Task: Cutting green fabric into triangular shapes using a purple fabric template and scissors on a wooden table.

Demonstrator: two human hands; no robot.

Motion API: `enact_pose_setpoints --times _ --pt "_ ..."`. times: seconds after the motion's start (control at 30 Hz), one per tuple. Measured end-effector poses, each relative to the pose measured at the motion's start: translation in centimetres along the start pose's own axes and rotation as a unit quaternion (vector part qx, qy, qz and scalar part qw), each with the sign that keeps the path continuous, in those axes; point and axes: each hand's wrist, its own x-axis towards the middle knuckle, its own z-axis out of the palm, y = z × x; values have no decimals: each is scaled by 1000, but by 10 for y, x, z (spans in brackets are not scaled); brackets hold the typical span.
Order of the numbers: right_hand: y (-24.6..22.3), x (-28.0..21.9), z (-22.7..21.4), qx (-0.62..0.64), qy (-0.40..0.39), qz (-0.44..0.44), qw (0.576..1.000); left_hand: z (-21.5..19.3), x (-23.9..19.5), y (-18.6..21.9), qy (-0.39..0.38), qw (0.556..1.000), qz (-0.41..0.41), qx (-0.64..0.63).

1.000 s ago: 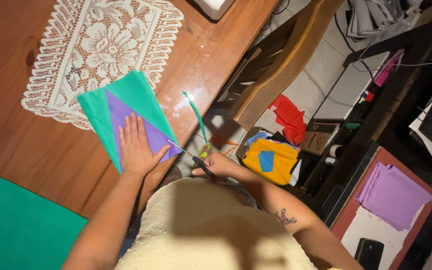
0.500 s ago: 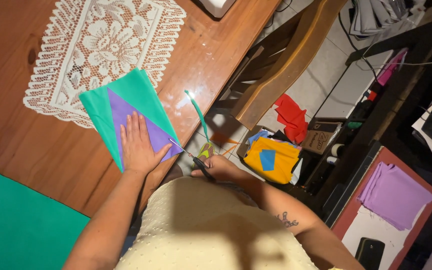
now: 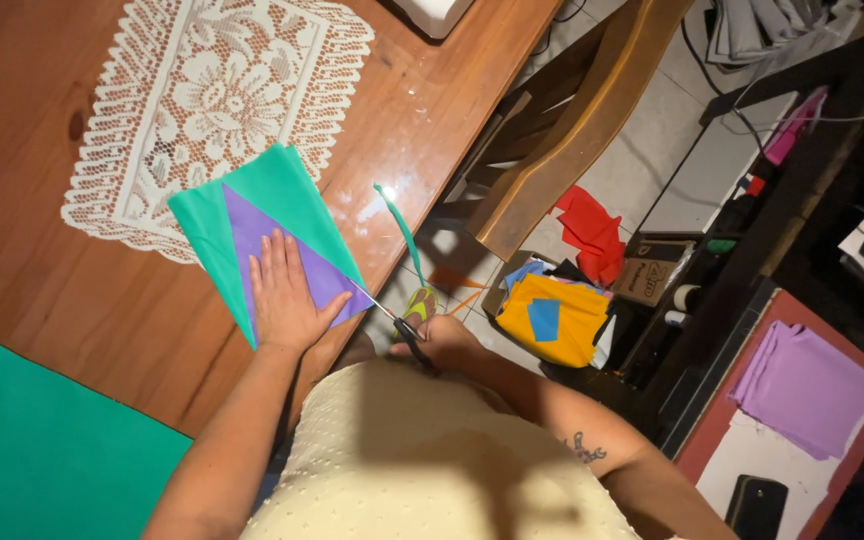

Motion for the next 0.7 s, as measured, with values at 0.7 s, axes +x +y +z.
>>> enact_pose_setpoints --times 0.7 --pt "-82 -51 -29 -131 23 7 991 4 -4 -3 -17 1000 -6 13"
